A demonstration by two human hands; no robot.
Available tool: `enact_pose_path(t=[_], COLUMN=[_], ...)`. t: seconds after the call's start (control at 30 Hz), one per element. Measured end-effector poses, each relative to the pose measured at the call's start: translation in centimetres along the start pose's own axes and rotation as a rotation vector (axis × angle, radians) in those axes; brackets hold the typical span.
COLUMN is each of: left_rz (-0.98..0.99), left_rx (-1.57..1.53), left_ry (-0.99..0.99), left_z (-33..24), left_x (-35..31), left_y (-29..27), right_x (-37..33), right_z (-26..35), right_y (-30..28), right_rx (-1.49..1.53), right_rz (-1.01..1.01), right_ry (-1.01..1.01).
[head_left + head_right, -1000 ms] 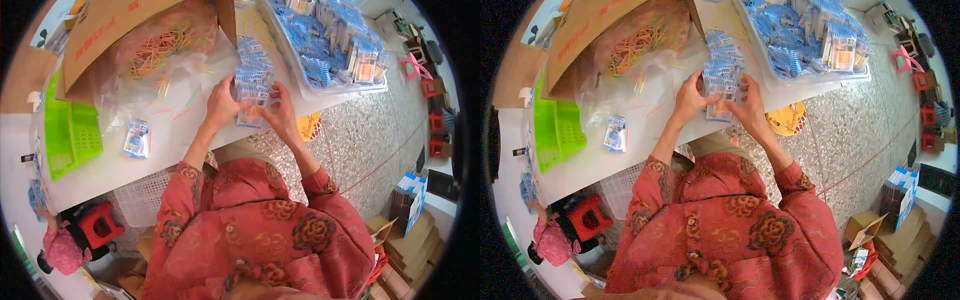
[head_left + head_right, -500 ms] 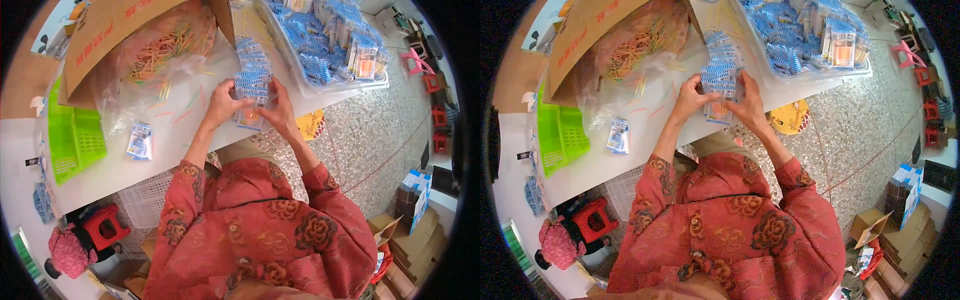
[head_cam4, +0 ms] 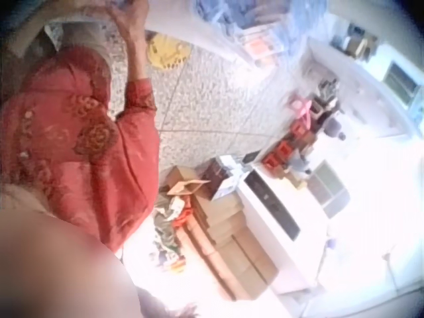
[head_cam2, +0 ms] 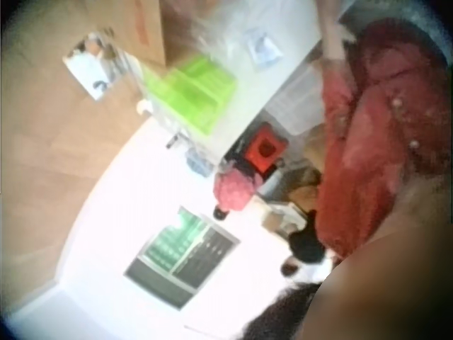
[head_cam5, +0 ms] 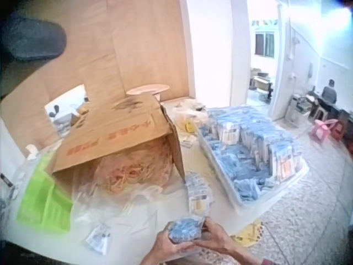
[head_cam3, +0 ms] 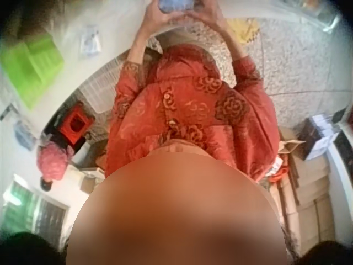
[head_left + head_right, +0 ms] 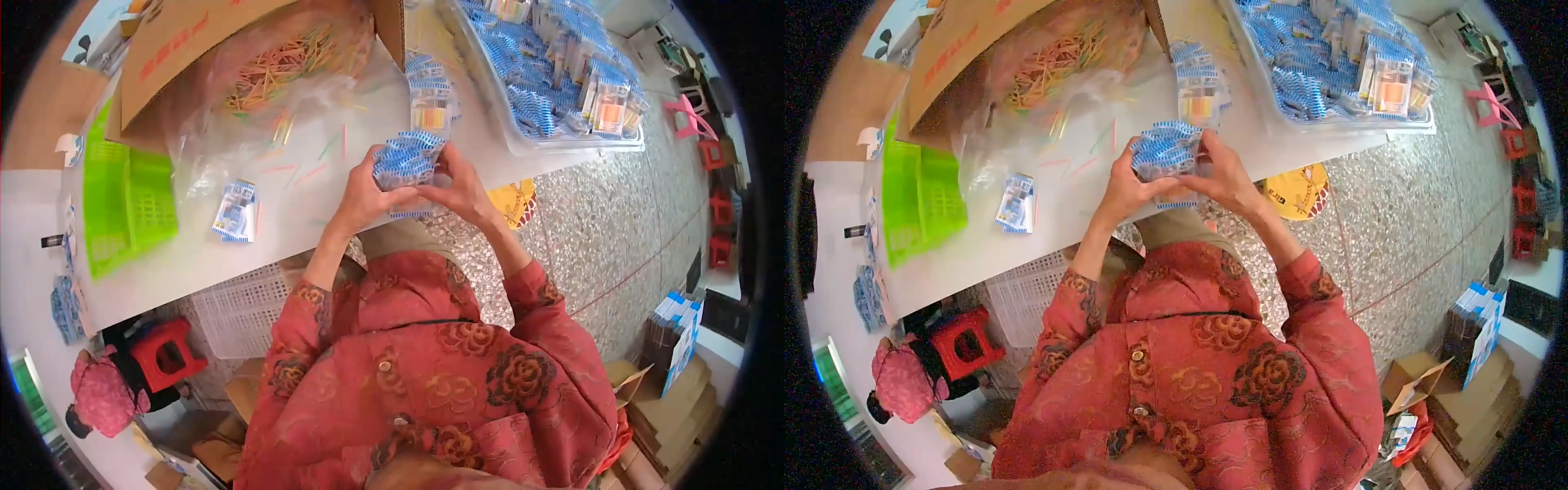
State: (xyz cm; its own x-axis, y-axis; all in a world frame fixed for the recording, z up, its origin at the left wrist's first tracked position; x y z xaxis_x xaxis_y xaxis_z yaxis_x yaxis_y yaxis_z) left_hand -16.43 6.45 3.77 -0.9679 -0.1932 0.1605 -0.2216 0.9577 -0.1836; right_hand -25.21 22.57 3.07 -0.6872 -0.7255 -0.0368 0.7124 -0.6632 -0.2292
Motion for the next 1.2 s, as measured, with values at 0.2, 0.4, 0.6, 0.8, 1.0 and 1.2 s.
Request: enact_pose_path(t=[0.2,0.4,0.6,0.8,1.0,1.2], left_rz=[-0.114,-0.153,-0.237,-0.218,-0.146,-0.129], left_rx=[-0.045,-0.005,0.029,-0.085,-0.057,0.206], left_ry=[0.189,0.214,0.273,0.162,0.125,0.017], left_z=[-2.6,0.8,2.0,2.7,1.0,2.4], left_x=[-0.7,-1.9,-1.3,-1.5,-1.5,-2.2], left_y=[-1.2,-1.4,-1.8,-1.6,-1.6,-2.1], right_x=[0.4,2.0,2.9,3.8,4.2,4.4], right_z=[5.3,2.4,3.3,3.6,4.5,3.1], right_y=[0.5,2.4,3.2,3.7,2.3,3.1], right_rx=[-0.311,-0.311,-0.280,-0.254,-0.160,-0.190], right_rz=[-0.100,0.098,0.153,0.181,0.144,0.237], right_ry=[-0.528,-0.302,-0.334,-0.323,-0.179,-0.133])
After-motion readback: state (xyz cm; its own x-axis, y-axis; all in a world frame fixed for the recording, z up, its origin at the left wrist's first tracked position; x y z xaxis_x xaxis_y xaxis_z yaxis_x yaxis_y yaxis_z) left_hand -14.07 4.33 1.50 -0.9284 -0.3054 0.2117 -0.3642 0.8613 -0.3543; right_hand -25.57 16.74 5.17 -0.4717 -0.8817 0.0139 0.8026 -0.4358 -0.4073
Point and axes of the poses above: each hand's wrist, its own x-axis towards the middle knuckle, its own y-axis out of the palm, z = x × y, the point moved 2 cm from there along x, towards the middle knuckle, and after that the axes turned 4 degrees about y, right-handed, at the moved point
